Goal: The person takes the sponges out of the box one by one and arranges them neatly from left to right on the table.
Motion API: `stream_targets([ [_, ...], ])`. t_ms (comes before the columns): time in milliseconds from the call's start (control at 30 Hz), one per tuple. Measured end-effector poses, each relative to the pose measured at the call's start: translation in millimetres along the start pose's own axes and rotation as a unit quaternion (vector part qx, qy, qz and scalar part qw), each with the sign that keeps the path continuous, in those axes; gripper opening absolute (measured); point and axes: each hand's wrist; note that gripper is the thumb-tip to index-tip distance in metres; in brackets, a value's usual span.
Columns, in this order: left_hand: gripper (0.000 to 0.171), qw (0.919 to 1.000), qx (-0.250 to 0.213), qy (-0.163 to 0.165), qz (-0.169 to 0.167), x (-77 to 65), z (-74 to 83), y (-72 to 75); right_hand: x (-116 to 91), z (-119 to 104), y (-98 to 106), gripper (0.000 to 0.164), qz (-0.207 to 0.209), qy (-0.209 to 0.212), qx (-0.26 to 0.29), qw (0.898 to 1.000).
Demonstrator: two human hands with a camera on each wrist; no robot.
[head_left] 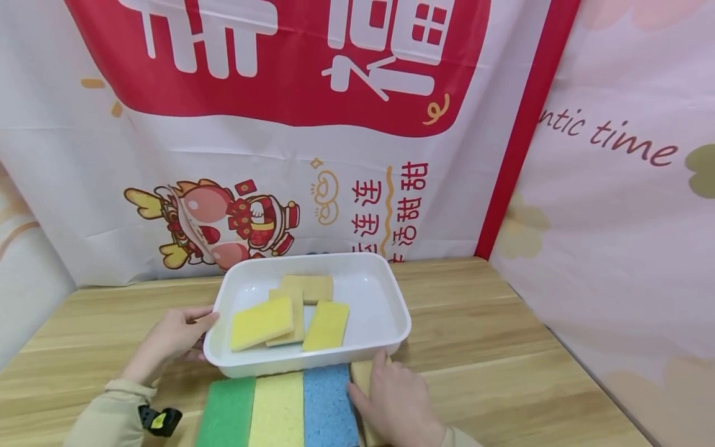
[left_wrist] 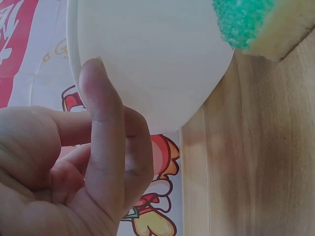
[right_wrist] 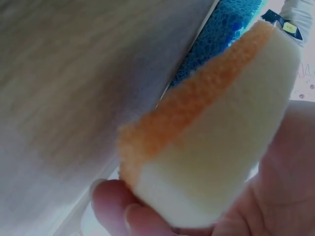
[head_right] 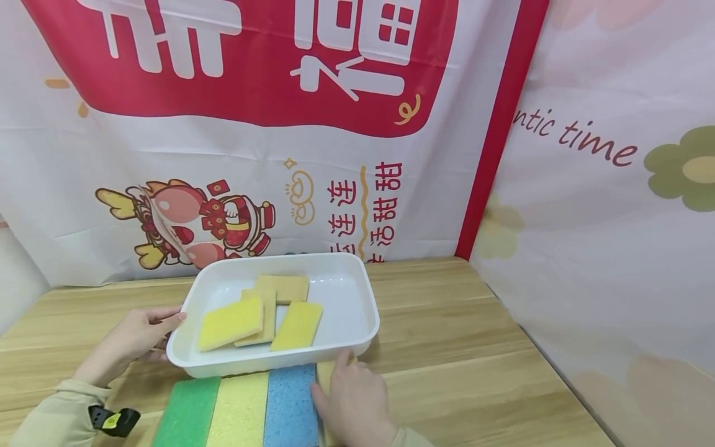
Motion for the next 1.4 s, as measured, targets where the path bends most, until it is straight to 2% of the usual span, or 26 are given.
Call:
stream_targets([
  [233,0.057,1.0,0.004,-0.003,0.004,-0.8,0.6,0.6,0.2,0.1,0.6,0.072,0.0,-0.003,0.006,1.0],
  [533,0.058,0.9999,0.012,-0.001,0.003,-1.8,1.9,1.6,-0.1,0.9,2.6,0.068,0.014,-0.002,0.017,1.0],
  [800,0.057,0.9999,0.012,0.003,0.003,-2.2,2.3,0.4,3.7,2.0,6.9,0.066,-0.032,-0.016,0.05,0.998],
  [933,0.057,0.9999,0.011,0.003,0.003,-2.2,2.0,0.1,4.5,2.2,8.0,0.067,-0.042,-0.015,0.052,0.998],
  [1267,0.058,0.9998,0.018,-0.004,0.004,-4.0,4.1,-0.3,6.9,4.6,5.1,0.072,-0.024,-0.004,0.046,0.999],
  [1400,0.059,0.9999,0.014,-0.004,0.003,-4.5,3.7,-0.3,6.4,5.2,5.7,0.066,-0.019,0.002,0.052,0.998],
])
Point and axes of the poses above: each hand's wrist, its own x-axis towards the middle knuckle, its own y-axis out of the back of the hand, z = x × y
